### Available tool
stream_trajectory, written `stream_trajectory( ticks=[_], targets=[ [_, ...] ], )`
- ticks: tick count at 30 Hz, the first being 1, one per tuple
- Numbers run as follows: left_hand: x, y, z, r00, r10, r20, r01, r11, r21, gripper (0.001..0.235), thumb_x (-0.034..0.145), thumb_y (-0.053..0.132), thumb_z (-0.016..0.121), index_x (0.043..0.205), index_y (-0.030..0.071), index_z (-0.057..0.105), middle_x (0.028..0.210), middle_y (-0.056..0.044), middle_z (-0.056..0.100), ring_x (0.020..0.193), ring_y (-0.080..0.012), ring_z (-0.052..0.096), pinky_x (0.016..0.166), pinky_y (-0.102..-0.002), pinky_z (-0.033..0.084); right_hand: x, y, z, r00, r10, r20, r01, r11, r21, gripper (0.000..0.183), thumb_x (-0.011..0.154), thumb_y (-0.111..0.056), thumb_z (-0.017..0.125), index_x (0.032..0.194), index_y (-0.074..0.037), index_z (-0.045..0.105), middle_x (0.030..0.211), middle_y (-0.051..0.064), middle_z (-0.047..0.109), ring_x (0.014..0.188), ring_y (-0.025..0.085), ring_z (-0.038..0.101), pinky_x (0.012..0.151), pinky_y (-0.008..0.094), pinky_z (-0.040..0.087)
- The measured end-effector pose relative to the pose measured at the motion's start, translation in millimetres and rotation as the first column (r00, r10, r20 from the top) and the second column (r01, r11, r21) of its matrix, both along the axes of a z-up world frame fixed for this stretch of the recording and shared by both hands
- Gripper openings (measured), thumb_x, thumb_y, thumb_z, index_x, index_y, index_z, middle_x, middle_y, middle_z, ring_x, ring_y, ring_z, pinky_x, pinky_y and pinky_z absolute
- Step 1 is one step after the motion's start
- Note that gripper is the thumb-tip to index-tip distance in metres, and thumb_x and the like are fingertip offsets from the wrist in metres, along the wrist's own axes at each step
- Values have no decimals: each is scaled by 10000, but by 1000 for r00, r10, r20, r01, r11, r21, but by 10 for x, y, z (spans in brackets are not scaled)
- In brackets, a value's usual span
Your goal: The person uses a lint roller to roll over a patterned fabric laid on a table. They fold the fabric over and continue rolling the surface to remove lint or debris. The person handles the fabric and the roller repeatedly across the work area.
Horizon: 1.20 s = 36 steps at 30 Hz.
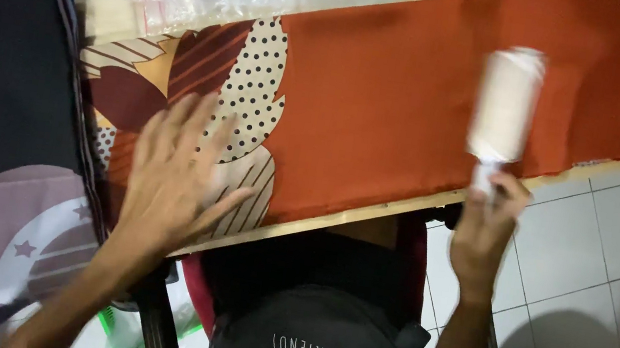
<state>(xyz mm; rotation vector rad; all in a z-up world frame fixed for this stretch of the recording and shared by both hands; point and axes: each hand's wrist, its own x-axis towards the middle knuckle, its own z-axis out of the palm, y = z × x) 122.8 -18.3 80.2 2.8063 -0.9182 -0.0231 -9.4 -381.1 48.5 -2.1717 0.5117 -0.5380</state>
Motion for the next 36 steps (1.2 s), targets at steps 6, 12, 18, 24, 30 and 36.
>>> stream_trajectory(
  ticks=[6, 12, 18, 24, 30, 36],
  targets=[
    [831, -425, -276, 972, -235, 3, 231, 954, -193, 920, 996, 728, 309, 1647, 90, 187, 1718, -143, 142, 1586, -340, 57, 1257, -607, 20, 694, 538, -357, 950, 312, 4, -305, 931, -200, 354, 1012, -197, 628, 1327, -57, 549, 1275, 138, 659, 1103, 359, 618, 970, 444, 450],
    [975, -335, -656, 981, -171, 94, 184, 970, -156, 1162, 748, 941, 482, 1599, 155, 391, 1664, -134, 346, 1529, -428, 275, 1208, -654, 162, 1092, 457, -446, 903, 403, -151, -428, 811, -400, 332, 946, -208, 738, 1268, -205, 660, 1168, 36, 723, 1012, 293, 674, 848, 455, 469],
    [980, -364, -601, 989, -138, 42, 143, 976, -167, 1182, 720, 987, 451, 1594, 192, 396, 1677, -102, 328, 1550, -391, 243, 1218, -634, 133, 1389, -258, -144, 986, 118, -114, -151, 924, -352, 339, 1006, -102, 679, 1329, -64, 586, 1173, 270, 706, 1056, 513, 663, 870, 586, 500],
    [988, -344, -623, 987, -151, 53, 158, 971, -178, 1162, 735, 963, 485, 1606, 202, 374, 1682, -104, 305, 1549, -405, 216, 1204, -655, 131, 1247, 177, 103, 987, 40, -156, -88, 945, -314, 319, 990, -88, 653, 1297, -58, 573, 1077, 323, 700, 980, 558, 669, 816, 624, 505],
    [1000, -341, -671, 983, -152, 98, 168, 969, -180, 1162, 724, 976, 493, 1562, 173, 431, 1655, -121, 348, 1547, -404, 230, 1204, -663, 134, 1279, 730, -337, 888, 417, -192, -458, 835, -305, 293, 940, -176, 721, 1223, -220, 656, 1100, 30, 733, 1026, 301, 714, 851, 461, 536],
    [997, -345, -632, 989, -146, 27, 149, 978, -145, 1179, 720, 989, 455, 1601, 211, 365, 1679, -97, 297, 1556, -407, 186, 1195, -691, 113, 1471, 142, -361, 977, 169, -132, -204, 919, -336, 246, 987, -140, 684, 1228, -89, 686, 1025, 235, 719, 955, 464, 704, 786, 552, 557]
  ],
)
